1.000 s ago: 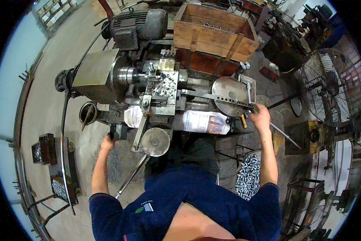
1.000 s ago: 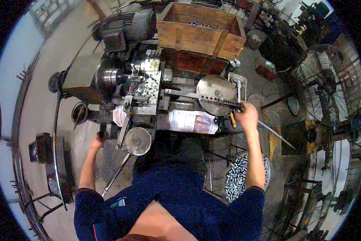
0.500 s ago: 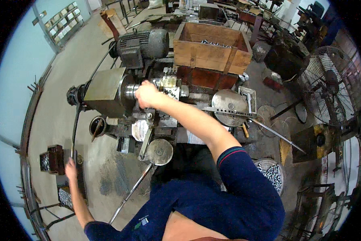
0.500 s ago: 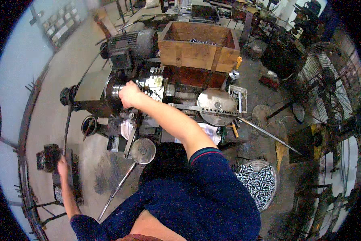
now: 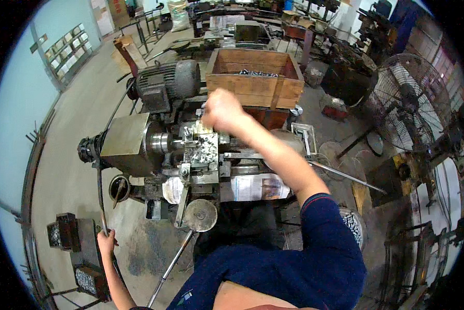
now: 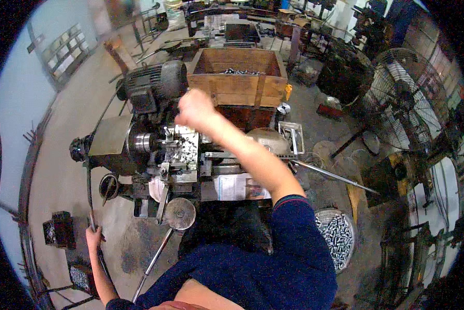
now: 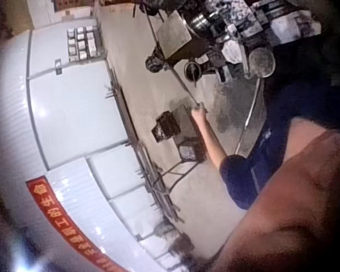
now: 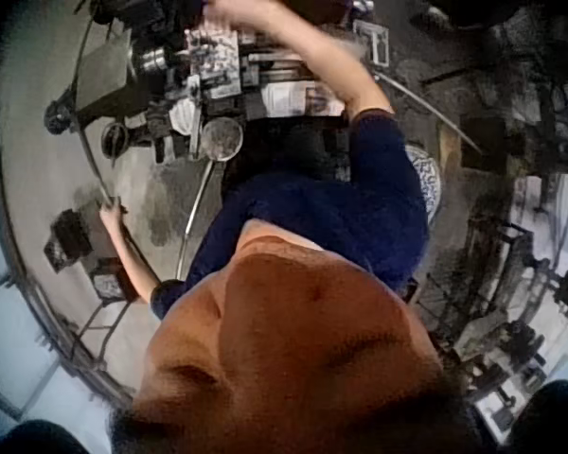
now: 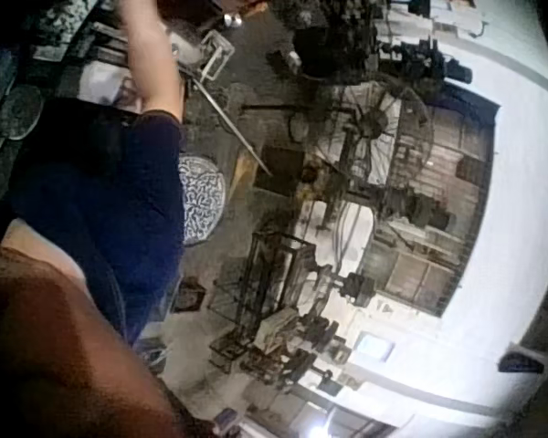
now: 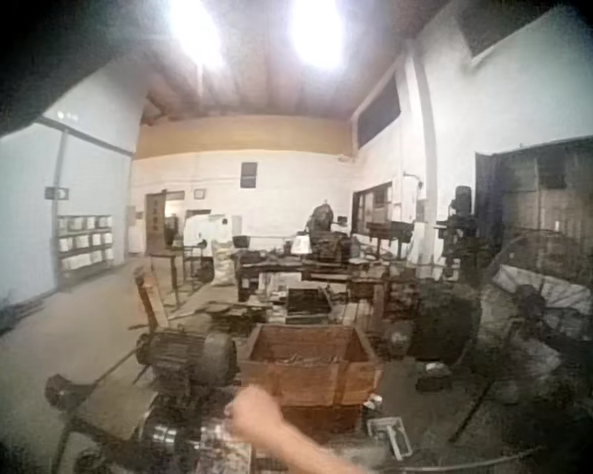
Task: The person machines metal bolts using a lathe, picking up individual bolts from a container and placing them into the chuck. They pull a lever to advance the cutting tool and then place the finished bolt into a separate container.
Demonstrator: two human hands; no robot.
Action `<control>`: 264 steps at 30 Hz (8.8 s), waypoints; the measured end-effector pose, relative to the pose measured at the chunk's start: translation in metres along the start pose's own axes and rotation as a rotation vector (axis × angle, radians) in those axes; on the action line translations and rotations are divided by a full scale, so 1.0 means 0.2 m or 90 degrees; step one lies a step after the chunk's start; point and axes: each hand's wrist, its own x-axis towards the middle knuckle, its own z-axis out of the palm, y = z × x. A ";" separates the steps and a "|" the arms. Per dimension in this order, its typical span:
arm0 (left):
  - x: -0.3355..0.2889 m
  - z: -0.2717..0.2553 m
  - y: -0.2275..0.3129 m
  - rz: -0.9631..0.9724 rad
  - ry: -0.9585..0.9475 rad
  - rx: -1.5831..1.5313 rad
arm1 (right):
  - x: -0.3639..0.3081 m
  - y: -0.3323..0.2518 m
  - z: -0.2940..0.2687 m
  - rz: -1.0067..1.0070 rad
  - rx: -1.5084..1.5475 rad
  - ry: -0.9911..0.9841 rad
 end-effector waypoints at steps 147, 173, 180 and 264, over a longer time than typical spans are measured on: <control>0.43 0.85 -0.50 -0.020 -0.169 0.273 | -2.35 1.22 -0.11 0.580 -0.419 -0.214; 0.40 0.87 -0.37 0.027 -0.210 0.229 | -2.50 0.42 0.02 0.696 -0.002 -0.231; 0.59 0.87 -0.34 0.174 -0.153 0.387 | -2.33 1.12 -0.21 0.815 -0.387 -0.331; 0.12 0.02 -0.26 -0.189 -0.027 -0.155 | -2.33 0.83 -0.51 0.645 -0.054 -0.064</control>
